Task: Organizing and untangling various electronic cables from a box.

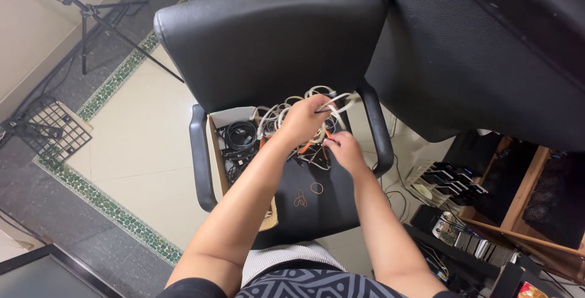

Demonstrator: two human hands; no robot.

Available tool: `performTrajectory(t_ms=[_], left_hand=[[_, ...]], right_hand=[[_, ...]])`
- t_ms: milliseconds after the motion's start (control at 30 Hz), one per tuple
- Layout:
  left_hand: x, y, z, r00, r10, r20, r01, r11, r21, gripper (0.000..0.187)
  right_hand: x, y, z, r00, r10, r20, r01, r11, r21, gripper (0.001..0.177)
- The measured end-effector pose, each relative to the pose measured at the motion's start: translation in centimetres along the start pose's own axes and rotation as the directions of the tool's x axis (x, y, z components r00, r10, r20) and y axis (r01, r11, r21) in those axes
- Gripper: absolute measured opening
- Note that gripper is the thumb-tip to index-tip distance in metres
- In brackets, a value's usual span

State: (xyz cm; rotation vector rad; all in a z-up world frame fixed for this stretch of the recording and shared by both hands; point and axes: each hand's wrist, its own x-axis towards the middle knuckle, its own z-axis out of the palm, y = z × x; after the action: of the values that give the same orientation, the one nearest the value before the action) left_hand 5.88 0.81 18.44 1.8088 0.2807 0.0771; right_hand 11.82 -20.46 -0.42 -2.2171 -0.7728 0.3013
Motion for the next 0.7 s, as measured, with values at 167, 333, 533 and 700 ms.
performTrajectory(t_ms=[167,333,533,700], left_hand=[[0.3,-5.8,0.8,0.995,-0.071,-0.066,0.089,0.940,0.328,0.045],[-1.7,-3.5,1.4,0.997,0.036,-0.062,0.008,0.808,0.589,0.110],[-2.9,0.1,2.5,0.922,0.364,0.130,-0.385,0.833,0.397,0.039],[-2.9,3.4,1.3,0.985,-0.170,0.014,0.159,0.948,0.277,0.033]], right_hand=[[1.7,-11.8,-9.9,0.921,0.265,0.286,-0.330,0.920,0.212,0.023],[1.2,-17.1,-16.1,0.936,0.181,0.301,-0.268,0.922,0.280,0.025],[1.0,-19.2,-18.2,0.902,0.150,0.406,-0.332,0.841,0.427,0.025],[1.8,-19.1,-18.4,0.946,0.227,0.232,-0.310,0.424,0.851,0.049]])
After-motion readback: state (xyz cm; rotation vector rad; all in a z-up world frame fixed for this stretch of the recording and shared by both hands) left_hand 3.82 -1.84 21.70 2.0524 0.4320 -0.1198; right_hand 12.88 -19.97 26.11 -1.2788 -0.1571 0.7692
